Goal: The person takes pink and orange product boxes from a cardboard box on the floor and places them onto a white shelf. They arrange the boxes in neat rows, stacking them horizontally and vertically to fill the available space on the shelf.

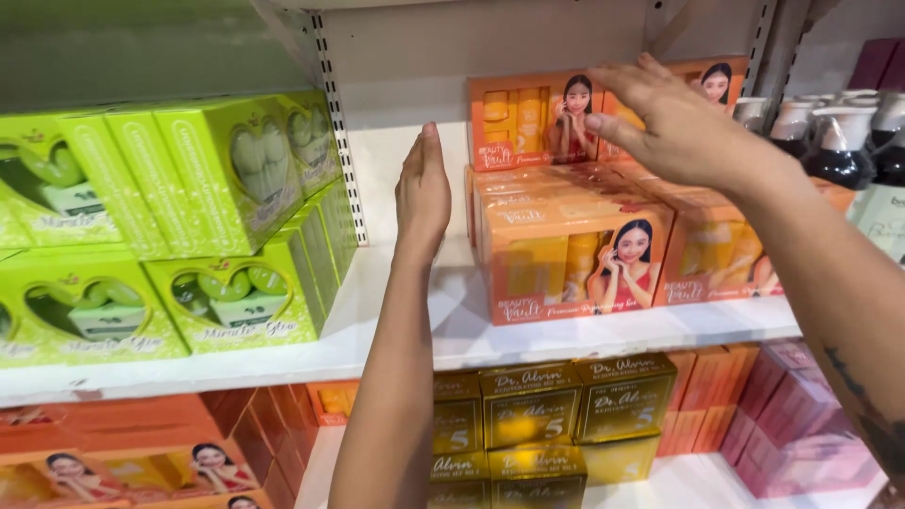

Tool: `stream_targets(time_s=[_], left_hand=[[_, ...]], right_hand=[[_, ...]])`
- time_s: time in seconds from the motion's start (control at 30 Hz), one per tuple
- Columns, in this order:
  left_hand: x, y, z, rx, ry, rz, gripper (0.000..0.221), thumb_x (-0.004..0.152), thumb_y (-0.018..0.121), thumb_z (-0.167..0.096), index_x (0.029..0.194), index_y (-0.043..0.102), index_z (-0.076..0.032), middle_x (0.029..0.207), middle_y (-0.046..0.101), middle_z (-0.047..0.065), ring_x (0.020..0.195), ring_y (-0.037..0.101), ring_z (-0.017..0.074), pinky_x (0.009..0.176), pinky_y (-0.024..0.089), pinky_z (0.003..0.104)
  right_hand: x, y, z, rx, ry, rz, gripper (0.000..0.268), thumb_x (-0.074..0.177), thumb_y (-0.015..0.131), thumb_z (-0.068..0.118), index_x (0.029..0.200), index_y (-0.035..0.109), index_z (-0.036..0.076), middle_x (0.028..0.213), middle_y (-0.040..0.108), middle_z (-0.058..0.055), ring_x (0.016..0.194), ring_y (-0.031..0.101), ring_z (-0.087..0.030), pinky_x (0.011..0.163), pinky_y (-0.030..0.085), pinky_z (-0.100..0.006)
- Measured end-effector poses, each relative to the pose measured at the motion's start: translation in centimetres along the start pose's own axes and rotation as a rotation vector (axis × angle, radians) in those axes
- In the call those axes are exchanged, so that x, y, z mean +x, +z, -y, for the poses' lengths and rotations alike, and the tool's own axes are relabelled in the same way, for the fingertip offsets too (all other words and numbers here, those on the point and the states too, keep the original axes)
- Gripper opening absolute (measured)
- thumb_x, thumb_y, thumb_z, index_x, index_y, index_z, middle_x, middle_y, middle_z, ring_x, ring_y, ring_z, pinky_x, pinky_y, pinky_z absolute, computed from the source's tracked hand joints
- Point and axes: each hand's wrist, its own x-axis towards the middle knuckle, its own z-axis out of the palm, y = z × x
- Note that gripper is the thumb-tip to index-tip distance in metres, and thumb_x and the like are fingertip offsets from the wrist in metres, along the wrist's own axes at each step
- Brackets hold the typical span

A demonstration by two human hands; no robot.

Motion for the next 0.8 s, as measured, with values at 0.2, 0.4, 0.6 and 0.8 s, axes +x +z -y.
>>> stream_targets(time_s=[0.2,0.4,0.6,0.8], left_hand=[[-8.5,-5.8,-1.6,0.167,0.296,0.020,0.064,0.110,0.028,-0.048,0.148,0.054,-0.004,0.155,0.049,0.021,0.152,0.036,0.0346,0.127,0.018,0.043],[-19.1,-13.0,-1.0,0.287,0.635,-0.043,0.041,0.110,0.050,-0.021,0.145,0.058,-0.002,0.151,0.058,0.021,0.150,0.044,0.0456,0.126,0.034,0.047],[-26.9,-20.7,6.6,0.357,0.697,-0.209,0.032,0.105,0.056,-0.008,0.137,0.060,-0.003,0.137,0.064,0.014,0.134,0.058,0.0386,0.118,0.043,0.047],[-31.8,-26.8,16.1,0.427,0.405,-0.123,0.035,0.104,0.056,-0.012,0.137,0.063,-0.003,0.138,0.065,0.016,0.131,0.060,0.0342,0.110,0.046,0.044]], right_hand=[[-3.9,1.6,10.8,-0.002,-0.049,-0.154,0.059,0.108,0.055,0.040,0.155,0.048,0.005,0.160,0.044,-0.021,0.152,0.030,-0.046,0.122,0.024,-0.057],[-9.3,6.9,21.8,0.057,-0.123,-0.417,0.038,0.106,0.068,0.020,0.138,0.061,0.003,0.146,0.058,-0.017,0.143,0.051,-0.042,0.121,0.042,-0.052],[-14.5,14.0,31.7,0.216,-0.221,-0.458,0.034,0.085,0.076,0.006,0.119,0.069,0.007,0.115,0.065,-0.011,0.112,0.062,-0.033,0.098,0.050,-0.047],[-16.7,23.3,38.7,0.333,-0.106,-0.284,0.038,0.085,0.073,0.009,0.122,0.068,0.004,0.116,0.066,-0.015,0.111,0.061,-0.036,0.096,0.050,-0.047]])
